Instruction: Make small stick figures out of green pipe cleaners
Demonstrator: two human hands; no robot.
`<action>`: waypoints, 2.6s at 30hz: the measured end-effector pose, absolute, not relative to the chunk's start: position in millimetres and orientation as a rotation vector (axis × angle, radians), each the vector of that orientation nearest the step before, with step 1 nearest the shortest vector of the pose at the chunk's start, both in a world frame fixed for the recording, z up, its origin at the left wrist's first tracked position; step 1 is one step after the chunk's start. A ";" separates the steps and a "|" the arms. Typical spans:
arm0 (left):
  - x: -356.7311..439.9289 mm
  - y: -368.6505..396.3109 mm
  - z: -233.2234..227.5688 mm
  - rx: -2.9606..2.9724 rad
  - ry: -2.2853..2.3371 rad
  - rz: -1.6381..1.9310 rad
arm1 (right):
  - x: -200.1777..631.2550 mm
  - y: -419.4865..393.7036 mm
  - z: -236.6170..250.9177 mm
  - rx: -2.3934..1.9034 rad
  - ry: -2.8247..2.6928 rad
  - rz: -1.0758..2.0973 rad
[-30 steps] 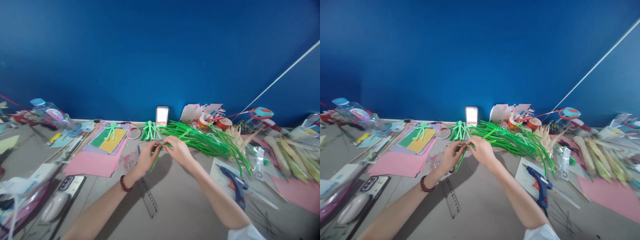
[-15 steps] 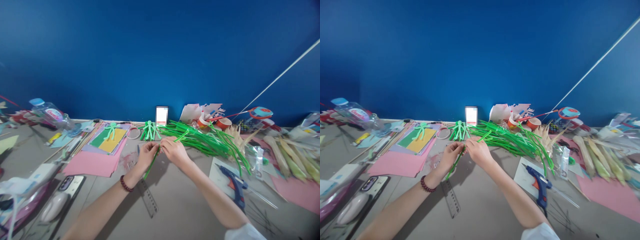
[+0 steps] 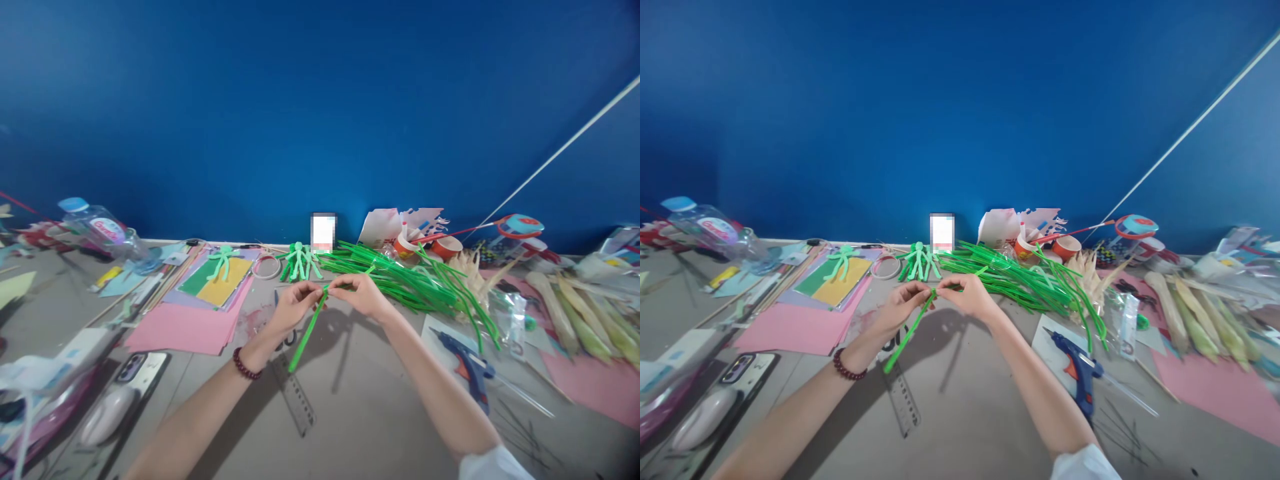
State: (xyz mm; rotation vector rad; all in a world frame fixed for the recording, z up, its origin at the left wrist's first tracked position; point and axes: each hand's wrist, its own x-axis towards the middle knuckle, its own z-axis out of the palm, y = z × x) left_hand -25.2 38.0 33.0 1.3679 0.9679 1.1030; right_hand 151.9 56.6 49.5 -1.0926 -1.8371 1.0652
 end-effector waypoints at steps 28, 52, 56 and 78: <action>-31.0 32.9 39.9 1.468 1.257 1.207 | 122.4 39.3 36.6 -0.995 -1.713 0.582; -37.2 43.5 38.5 1.477 1.110 1.005 | 142.7 52.5 43.1 -1.073 -1.885 0.507; -39.8 46.3 37.9 1.360 1.111 1.006 | 145.7 54.2 42.1 -1.083 -1.879 0.553; -35.2 40.6 42.9 1.815 1.095 1.074 | 140.4 54.6 44.4 -1.156 -1.622 1.253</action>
